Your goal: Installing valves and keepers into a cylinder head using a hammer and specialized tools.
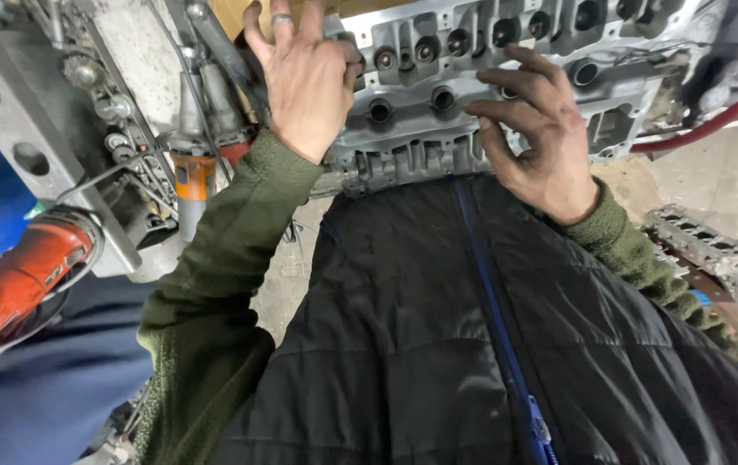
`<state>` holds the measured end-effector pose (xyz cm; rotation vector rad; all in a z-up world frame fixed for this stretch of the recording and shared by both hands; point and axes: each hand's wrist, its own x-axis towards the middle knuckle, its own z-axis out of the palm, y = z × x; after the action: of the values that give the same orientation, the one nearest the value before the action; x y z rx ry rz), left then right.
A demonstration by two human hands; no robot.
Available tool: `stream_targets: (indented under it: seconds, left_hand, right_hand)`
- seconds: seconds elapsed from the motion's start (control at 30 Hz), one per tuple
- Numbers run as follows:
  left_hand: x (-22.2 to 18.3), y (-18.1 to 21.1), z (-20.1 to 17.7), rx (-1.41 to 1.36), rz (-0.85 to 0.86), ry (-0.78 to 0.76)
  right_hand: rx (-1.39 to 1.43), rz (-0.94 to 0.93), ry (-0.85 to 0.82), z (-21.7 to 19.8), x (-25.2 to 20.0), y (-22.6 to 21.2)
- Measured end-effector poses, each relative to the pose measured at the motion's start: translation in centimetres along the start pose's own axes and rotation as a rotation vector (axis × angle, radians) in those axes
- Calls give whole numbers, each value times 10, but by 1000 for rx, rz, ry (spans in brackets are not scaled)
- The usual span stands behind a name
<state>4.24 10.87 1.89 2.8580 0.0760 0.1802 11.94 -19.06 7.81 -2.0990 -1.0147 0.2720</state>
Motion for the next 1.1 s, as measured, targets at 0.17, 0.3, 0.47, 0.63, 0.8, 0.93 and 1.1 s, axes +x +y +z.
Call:
stream_targets:
  seconds: [0.17, 0.3, 0.47, 0.63, 0.8, 0.93, 1.1]
  left_hand:
    - [16, 3, 1, 77, -38, -92]
    - [18, 2, -1, 129, -21, -175]
    - [18, 3, 1, 161, -34, -128]
    - [25, 17, -10, 222, -48, -113]
    - [7, 36, -39, 131, -97, 18]
    - [-15, 66, -62, -7, -190, 143]
    - [-30, 119, -55, -230, -260, 168]
  right_hand:
    - [-12, -21, 33, -2, -7, 6]
    - [12, -7, -7, -5, -15, 2]
    - [27, 0, 38, -10, -27, -6]
    - [77, -28, 40, -26, -33, -10]
    - [17, -38, 216, -69, -14, 8]
    - [123, 165, 359, -117, 17, 19]
    - [80, 16, 445, -157, 51, 27]
